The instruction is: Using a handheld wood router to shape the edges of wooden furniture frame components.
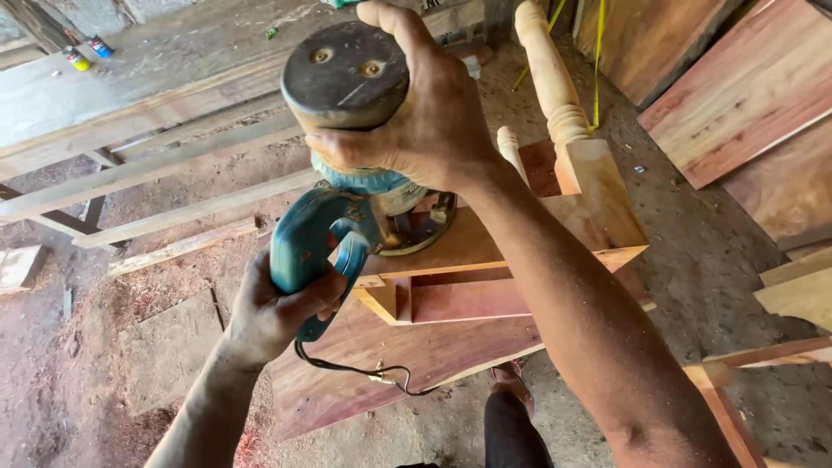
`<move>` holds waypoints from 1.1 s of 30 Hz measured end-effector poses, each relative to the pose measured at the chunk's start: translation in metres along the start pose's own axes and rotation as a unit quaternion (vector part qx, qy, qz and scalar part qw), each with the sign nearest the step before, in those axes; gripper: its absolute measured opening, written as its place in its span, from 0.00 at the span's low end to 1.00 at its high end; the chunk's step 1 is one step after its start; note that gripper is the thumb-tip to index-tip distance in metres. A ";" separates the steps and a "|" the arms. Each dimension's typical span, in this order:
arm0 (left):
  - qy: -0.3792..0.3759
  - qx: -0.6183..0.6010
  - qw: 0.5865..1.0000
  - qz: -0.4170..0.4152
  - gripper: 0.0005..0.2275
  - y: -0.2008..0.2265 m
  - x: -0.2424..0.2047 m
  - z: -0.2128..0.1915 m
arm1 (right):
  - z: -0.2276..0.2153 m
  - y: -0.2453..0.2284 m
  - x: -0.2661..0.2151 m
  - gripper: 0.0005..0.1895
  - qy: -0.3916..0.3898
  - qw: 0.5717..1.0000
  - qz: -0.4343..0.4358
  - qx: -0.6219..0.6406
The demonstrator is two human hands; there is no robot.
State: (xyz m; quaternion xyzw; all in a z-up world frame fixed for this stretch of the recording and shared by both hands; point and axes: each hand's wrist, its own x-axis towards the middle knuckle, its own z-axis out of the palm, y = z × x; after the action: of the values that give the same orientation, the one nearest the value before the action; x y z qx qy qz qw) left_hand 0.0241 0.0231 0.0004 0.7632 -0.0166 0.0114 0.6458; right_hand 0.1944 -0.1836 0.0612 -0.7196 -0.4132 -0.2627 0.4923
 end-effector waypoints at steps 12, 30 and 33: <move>-0.036 -0.058 0.997 0.039 0.20 0.006 -0.002 -0.004 | -0.003 0.004 0.002 0.56 -0.032 0.999 0.025 -0.006; 0.011 -0.040 0.999 0.003 0.22 -0.002 -0.005 0.001 | 0.006 0.020 0.002 0.56 -0.020 0.998 -0.028 0.043; 0.018 -0.035 0.999 -0.002 0.20 -0.001 -0.006 0.002 | 0.009 0.024 -0.001 0.55 0.009 0.998 -0.061 -0.006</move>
State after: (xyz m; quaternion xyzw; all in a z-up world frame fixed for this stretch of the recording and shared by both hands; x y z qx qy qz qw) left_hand 0.0183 0.0210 -0.0013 0.7399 -0.0035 0.0231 0.6723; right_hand 0.2147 -0.1794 0.0453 -0.6940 -0.4504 -0.3010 0.4743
